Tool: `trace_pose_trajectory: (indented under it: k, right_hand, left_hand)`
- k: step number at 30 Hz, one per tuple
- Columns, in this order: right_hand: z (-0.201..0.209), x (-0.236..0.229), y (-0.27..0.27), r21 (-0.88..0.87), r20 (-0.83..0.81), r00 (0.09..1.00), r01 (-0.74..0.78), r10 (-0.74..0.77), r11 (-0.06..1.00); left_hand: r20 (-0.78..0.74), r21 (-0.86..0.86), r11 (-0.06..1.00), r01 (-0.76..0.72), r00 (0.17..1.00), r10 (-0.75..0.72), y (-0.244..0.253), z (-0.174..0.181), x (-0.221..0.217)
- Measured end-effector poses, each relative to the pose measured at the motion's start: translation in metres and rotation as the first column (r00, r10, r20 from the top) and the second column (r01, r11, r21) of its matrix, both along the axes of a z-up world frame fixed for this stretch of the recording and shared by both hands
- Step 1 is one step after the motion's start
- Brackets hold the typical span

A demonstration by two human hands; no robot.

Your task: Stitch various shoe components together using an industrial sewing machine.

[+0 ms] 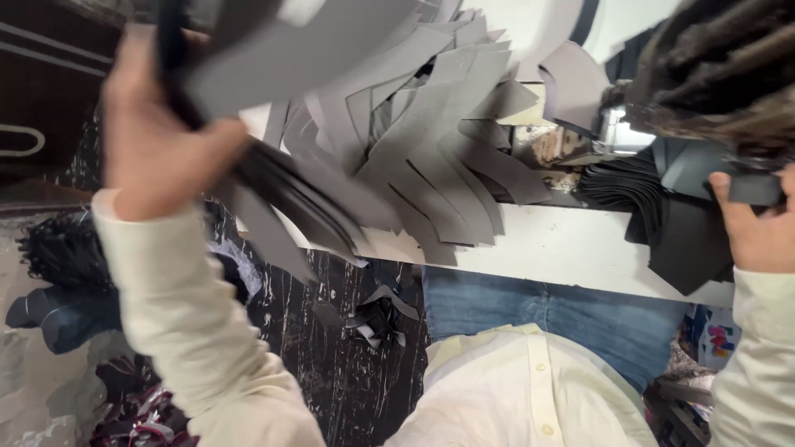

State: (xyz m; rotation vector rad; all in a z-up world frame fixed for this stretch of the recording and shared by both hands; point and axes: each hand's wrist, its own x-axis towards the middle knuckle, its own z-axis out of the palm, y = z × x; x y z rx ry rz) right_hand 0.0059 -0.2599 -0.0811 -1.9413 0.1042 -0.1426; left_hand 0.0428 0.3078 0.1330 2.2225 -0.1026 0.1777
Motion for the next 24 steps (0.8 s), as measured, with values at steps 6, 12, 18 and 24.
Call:
trace_pose_trajectory:
  k: [6, 12, 18, 24]
  right_hand:
    - [-0.023, 0.001, -0.043, -0.687, 0.233, 0.965, 0.076, 0.12, 0.722]
    - [0.016, -0.005, -0.04, -0.544, 0.202, 0.976, 0.045, 0.078, 0.838]
    - [0.082, -0.014, 0.027, -0.261, 0.005, 1.0, -0.006, 0.007, 0.965]
    - [0.062, -0.033, 0.092, -0.01, -0.155, 0.927, -0.346, 0.34, 0.938]
  left_hand:
    - [0.055, 0.439, 0.895, -0.075, 0.997, 0.056, -0.136, -0.13, 0.009]
    - [0.283, 0.43, 0.841, -0.328, 0.934, 0.22, -0.165, -0.175, -0.013]
    - [0.207, 0.152, 0.943, -0.295, 0.943, 0.262, -0.159, -0.131, -0.048]
    - [-0.248, -0.705, 0.644, -0.296, 0.954, 0.168, -0.178, -0.142, -0.106]
